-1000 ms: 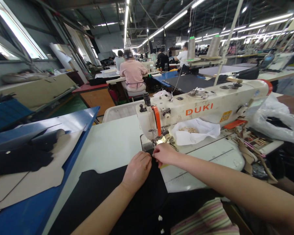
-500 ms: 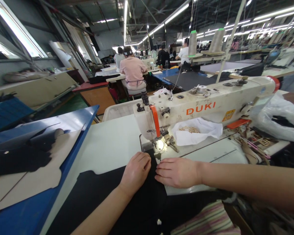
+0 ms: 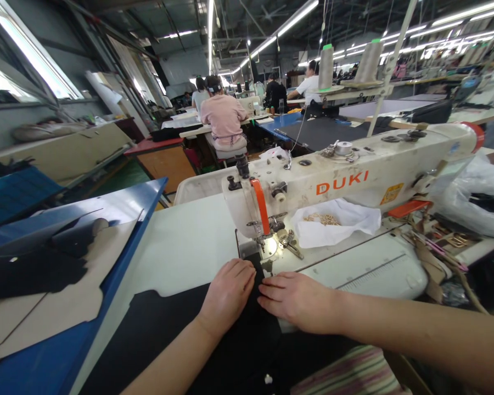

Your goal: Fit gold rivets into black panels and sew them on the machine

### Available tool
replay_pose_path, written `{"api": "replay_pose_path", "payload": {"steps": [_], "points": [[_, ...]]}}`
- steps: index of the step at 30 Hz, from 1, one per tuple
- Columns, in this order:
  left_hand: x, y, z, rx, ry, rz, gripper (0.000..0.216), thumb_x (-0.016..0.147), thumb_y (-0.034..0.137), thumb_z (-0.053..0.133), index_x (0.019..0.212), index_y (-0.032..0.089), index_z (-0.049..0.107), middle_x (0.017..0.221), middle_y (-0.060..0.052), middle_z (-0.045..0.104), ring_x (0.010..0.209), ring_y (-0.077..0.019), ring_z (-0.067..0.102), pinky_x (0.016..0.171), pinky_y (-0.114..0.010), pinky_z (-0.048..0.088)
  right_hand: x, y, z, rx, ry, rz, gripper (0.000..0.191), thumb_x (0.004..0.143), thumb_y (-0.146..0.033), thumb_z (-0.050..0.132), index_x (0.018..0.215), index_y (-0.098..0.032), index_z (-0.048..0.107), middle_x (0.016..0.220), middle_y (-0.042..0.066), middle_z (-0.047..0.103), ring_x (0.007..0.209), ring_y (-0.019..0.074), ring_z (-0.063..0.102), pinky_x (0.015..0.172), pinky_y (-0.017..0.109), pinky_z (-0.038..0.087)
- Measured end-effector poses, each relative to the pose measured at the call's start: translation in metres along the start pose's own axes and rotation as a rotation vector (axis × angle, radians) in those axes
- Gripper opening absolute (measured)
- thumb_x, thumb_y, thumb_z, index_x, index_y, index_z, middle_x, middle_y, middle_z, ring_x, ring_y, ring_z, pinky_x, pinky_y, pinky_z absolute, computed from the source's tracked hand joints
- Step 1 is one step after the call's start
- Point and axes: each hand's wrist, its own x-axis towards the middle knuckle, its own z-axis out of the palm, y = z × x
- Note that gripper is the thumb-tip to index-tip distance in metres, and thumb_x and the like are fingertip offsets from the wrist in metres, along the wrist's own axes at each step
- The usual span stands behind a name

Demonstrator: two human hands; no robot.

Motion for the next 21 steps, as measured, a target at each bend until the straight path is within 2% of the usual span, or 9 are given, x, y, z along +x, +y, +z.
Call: {"api": "replay_pose_path", "payload": {"steps": [5, 11, 21], "points": [[0.002, -0.002, -0.004, 0.107, -0.111, 0.066, 0.018, 0.091, 0.013, 0.042, 0.083, 0.016, 0.059, 0.083, -0.005, 0.063, 0.080, -0.0197, 0.057, 0.077, -0.036, 0.051, 0.000, 0.002, 0.000, 0.066, -0.008, 0.004, 0.032, 0.091, -0.019, 0.045, 0.118, -0.009, 0.056, 0.119, 0.011, 0.061, 0.114, 0.0224, 0.051, 0.091, 0.034, 0.044], [0.001, -0.004, 0.000, 0.154, -0.081, 0.133, 0.018, 0.090, 0.011, 0.042, 0.087, 0.015, 0.059, 0.087, -0.006, 0.064, 0.085, -0.0202, 0.057, 0.081, -0.036, 0.050, -0.003, 0.002, 0.005, 0.079, 0.026, 0.013, 0.032, 0.092, -0.020, 0.043, 0.120, -0.010, 0.055, 0.121, 0.011, 0.060, 0.115, 0.0229, 0.051, 0.090, 0.035, 0.044], [0.004, -0.005, 0.004, 0.133, -0.027, 0.150, 0.019, 0.091, 0.012, 0.042, 0.087, 0.014, 0.061, 0.085, -0.006, 0.065, 0.084, -0.0197, 0.058, 0.083, -0.035, 0.051, -0.004, 0.002, 0.011, 0.076, 0.064, 0.028, 0.031, 0.094, -0.021, 0.040, 0.119, -0.011, 0.055, 0.121, 0.009, 0.060, 0.114, 0.0225, 0.051, 0.091, 0.035, 0.043]]}}
